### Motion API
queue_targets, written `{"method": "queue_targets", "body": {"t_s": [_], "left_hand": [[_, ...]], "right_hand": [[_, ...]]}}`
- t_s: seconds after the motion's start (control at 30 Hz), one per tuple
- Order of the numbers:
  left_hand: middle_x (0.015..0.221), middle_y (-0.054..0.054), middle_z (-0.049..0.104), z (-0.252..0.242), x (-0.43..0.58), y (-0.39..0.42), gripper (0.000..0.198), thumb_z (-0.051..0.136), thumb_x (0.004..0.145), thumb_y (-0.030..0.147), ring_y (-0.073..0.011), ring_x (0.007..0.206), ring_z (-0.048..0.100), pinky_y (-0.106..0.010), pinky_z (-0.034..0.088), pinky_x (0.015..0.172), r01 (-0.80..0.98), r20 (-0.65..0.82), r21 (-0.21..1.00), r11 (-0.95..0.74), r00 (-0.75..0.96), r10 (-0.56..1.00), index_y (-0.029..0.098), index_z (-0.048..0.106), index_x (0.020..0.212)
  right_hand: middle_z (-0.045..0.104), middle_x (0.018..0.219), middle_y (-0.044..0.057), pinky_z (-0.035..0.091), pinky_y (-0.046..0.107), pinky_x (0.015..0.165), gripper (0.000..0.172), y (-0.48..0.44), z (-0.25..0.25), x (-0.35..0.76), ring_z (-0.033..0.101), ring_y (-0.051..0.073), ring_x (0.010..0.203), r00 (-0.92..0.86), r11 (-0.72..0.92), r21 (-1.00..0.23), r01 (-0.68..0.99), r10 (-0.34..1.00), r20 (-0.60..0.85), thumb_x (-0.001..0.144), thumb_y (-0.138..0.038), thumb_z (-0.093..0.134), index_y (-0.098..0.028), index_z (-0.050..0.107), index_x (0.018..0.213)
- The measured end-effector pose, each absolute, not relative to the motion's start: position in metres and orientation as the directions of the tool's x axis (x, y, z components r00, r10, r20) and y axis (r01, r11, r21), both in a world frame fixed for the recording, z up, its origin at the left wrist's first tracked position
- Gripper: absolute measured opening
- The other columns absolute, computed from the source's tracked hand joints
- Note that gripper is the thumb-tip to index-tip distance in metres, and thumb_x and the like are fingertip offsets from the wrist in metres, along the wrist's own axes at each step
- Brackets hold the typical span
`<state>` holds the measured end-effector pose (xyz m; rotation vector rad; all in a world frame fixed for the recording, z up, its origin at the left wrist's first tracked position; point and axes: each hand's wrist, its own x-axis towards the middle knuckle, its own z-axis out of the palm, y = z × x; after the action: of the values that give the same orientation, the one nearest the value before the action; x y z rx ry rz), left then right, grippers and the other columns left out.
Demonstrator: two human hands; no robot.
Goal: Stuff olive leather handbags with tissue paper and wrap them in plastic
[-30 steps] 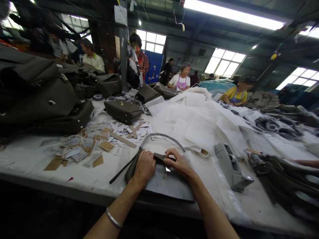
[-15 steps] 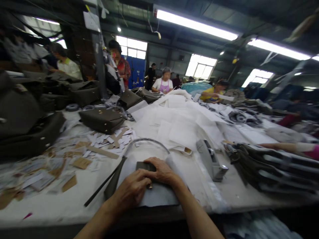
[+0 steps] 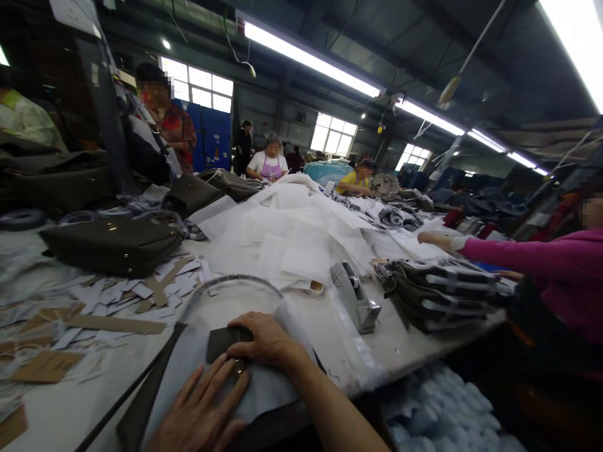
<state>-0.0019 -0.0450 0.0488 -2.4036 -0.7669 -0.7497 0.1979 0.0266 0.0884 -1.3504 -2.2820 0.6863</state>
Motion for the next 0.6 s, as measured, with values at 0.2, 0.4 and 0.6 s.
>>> {"method": "queue_targets", "body": {"t_s": [0.2, 0.4, 0.6], "left_hand": [[0.138, -0.004, 0.058, 0.041, -0.004, -0.041, 0.046, 0.052, 0.093, 0.042, -0.0213, 0.122, 0.057, -0.03, 0.04, 0.104, 0.552, 0.619, -0.322, -0.769, 0.737, 0.27, 0.025, 0.054, 0.136], [0.133, 0.0, 0.062, 0.05, 0.004, -0.057, 0.037, 0.057, 0.093, 0.033, -0.0245, 0.122, 0.057, -0.043, 0.037, 0.11, 0.673, 0.453, 0.038, -0.739, 0.647, 0.613, 0.033, 0.058, 0.13], [0.137, -0.002, 0.058, 0.072, 0.014, -0.073, 0.037, 0.06, 0.092, 0.03, -0.0291, 0.129, 0.049, -0.054, 0.033, 0.112, 0.726, 0.265, 0.286, -0.626, 0.568, 0.779, 0.033, 0.057, 0.129]], "right_hand": [[0.066, 0.126, 0.003, 0.041, 0.033, 0.104, 0.049, 0.029, 0.089, 0.198, 0.058, 0.022, 0.118, -0.462, 0.41, -0.592, 0.694, 0.884, 0.072, 0.084, -0.046, 0.071, -0.029, 0.061, 0.128], [0.068, 0.121, 0.002, 0.043, 0.03, 0.101, 0.041, 0.026, 0.091, 0.198, 0.061, 0.019, 0.112, -0.428, 0.398, -0.63, 0.667, 0.897, 0.113, 0.082, -0.031, 0.074, -0.026, 0.066, 0.122], [0.072, 0.094, 0.002, 0.048, 0.029, 0.089, 0.016, 0.016, 0.112, 0.206, 0.065, 0.017, 0.092, -0.499, 0.428, -0.685, 0.59, 0.86, 0.107, 0.085, -0.018, 0.062, -0.023, 0.075, 0.092]]}}
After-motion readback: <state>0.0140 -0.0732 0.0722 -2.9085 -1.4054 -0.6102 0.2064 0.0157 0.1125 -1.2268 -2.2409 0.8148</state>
